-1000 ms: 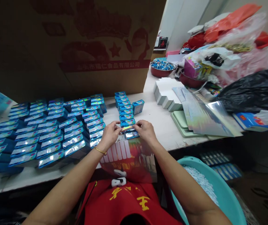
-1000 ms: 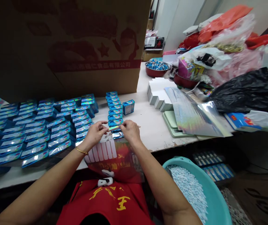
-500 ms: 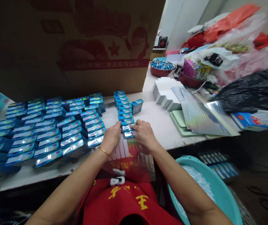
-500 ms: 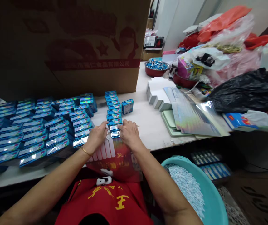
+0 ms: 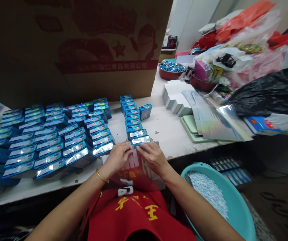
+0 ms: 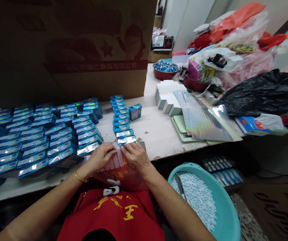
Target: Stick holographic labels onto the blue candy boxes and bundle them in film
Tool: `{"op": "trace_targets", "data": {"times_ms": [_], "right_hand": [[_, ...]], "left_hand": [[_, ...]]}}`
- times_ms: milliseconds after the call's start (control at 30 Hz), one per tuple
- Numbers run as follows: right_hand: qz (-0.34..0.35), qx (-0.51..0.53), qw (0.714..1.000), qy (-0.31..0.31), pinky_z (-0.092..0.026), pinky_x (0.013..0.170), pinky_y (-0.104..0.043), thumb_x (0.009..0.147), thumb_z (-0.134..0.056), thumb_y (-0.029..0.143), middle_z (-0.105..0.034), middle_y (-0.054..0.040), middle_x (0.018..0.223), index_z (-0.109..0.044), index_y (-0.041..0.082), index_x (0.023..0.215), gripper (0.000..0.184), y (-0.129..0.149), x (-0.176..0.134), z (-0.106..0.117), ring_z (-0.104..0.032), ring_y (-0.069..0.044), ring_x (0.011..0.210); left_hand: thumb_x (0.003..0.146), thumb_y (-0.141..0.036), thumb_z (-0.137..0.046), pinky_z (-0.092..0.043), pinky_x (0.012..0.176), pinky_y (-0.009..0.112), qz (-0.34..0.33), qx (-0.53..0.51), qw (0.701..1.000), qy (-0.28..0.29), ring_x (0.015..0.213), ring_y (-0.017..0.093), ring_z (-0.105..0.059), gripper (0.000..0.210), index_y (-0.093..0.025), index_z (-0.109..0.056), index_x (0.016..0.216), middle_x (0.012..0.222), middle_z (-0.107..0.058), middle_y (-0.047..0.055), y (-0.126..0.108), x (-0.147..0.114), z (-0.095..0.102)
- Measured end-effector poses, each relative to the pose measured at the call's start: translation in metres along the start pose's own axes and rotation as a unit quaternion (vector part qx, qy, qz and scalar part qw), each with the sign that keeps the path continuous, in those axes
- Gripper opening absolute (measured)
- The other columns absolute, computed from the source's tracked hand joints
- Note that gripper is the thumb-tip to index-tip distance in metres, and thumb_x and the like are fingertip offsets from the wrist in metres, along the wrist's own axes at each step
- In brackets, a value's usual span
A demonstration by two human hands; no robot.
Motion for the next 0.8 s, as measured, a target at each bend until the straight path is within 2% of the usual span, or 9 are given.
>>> {"op": "trace_targets", "data": {"times_ms": [100,200,333,433,533,600,700,733,800], "right_hand": [[0.028,0.013,0.999,-0.01,-0.037,0.078,-0.033,0.088,-0.039,0.017,-0.06,-0.0085,0.106,-0.057,0.018,0.108,0.027,-0.002,-0.008,0.0,-0.05,-0.018,0.094],[0.022,0.059,0.998,-0.002,-0.039,0.078,-0.032,0.087,-0.04,0.016,-0.06,-0.0081,0.104,-0.06,0.019,0.099,0.023,-0.001,-0.011,0.008,-0.052,-0.017,0.093],[-0.054,0.18,0.982,-0.011,-0.04,0.082,-0.031,0.082,-0.045,0.015,-0.059,-0.0074,0.097,-0.059,0.018,0.085,0.014,-0.001,-0.006,0.038,-0.051,-0.017,0.093],[-0.14,0.277,0.95,-0.012,-0.042,0.074,-0.026,0.079,-0.046,0.014,-0.058,-0.0045,0.086,-0.056,0.018,0.077,0.012,-0.01,0.005,0.058,-0.052,-0.014,0.083],[-0.236,0.338,0.911,-0.015,-0.04,0.06,-0.022,0.076,-0.046,0.017,-0.055,-0.0004,0.072,-0.056,0.017,0.07,0.011,-0.029,0.017,0.061,-0.051,-0.011,0.066],[-0.301,0.366,0.881,-0.014,-0.037,0.053,-0.021,0.075,-0.048,0.021,-0.052,0.0018,0.063,-0.057,0.017,0.067,0.013,-0.042,0.021,0.053,-0.047,-0.009,0.056],[-0.366,0.41,0.836,-0.01,-0.033,0.047,-0.02,0.073,-0.048,0.028,-0.049,0.0033,0.054,-0.058,0.016,0.067,0.017,-0.053,0.025,0.035,-0.044,-0.009,0.05],[-0.376,0.419,0.826,-0.011,-0.033,0.047,-0.02,0.073,-0.048,0.03,-0.05,0.0032,0.054,-0.059,0.016,0.066,0.019,-0.055,0.026,0.029,-0.044,-0.009,0.05],[-0.386,0.422,0.82,-0.018,-0.034,0.047,-0.02,0.071,-0.05,0.032,-0.052,0.0026,0.056,-0.059,0.015,0.066,0.02,-0.057,0.027,0.02,-0.045,-0.009,0.05]], "left_hand": [[0.082,-0.022,-0.043,-0.04,0.071,0.027,0.004,-0.027,1.0,0.002,0.075,0.016,-0.053,0.019,-0.018,-0.058,0.072,0.075,-0.059,0.004,0.0,-0.001,0.004],[0.082,-0.023,-0.043,-0.04,0.071,0.027,0.012,-0.031,0.999,-0.006,0.075,0.016,-0.054,0.02,-0.018,-0.058,0.071,0.074,-0.06,0.004,0.0,-0.001,0.006],[0.082,-0.023,-0.043,-0.04,0.073,0.029,0.011,0.009,1.0,-0.009,0.077,0.018,-0.054,0.02,-0.018,-0.06,0.071,0.076,-0.06,0.006,0.002,0.0,0.002],[0.081,-0.024,-0.045,-0.04,0.078,0.033,0.006,0.016,1.0,-0.02,0.082,0.02,-0.054,0.019,-0.017,-0.062,0.078,0.08,-0.061,0.008,0.005,0.001,-0.001],[0.083,-0.027,-0.042,-0.039,0.085,0.034,0.016,-0.106,0.991,-0.074,0.091,0.019,-0.053,0.023,-0.018,-0.062,0.091,0.093,-0.061,0.008,0.006,0.0,0.007],[0.086,-0.032,-0.038,-0.04,0.086,0.033,0.047,-0.254,0.961,-0.095,0.094,0.018,-0.054,0.028,-0.017,-0.06,0.098,0.099,-0.061,0.008,0.006,-0.001,0.013],[0.081,-0.041,-0.047,-0.043,0.085,0.031,0.087,-0.42,0.9,-0.075,0.096,0.018,-0.055,0.037,-0.016,-0.054,0.108,0.104,-0.06,0.008,0.0,-0.003,0.017],[0.076,-0.042,-0.054,-0.043,0.085,0.031,0.092,-0.442,0.89,-0.067,0.097,0.018,-0.055,0.043,-0.017,-0.052,0.111,0.105,-0.06,0.008,-0.003,-0.003,0.018],[0.065,-0.04,-0.066,-0.044,0.084,0.03,0.093,-0.449,0.887,-0.059,0.097,0.019,-0.054,0.059,-0.017,-0.048,0.116,0.106,-0.058,0.008,-0.009,-0.002,0.018]]}}
Point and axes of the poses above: each hand's wrist, its own x-axis towards the middle knuckle, its own z-axis out of the back of the hand, y = z × x, the point moved 5 cm from there along x, towards the middle knuckle
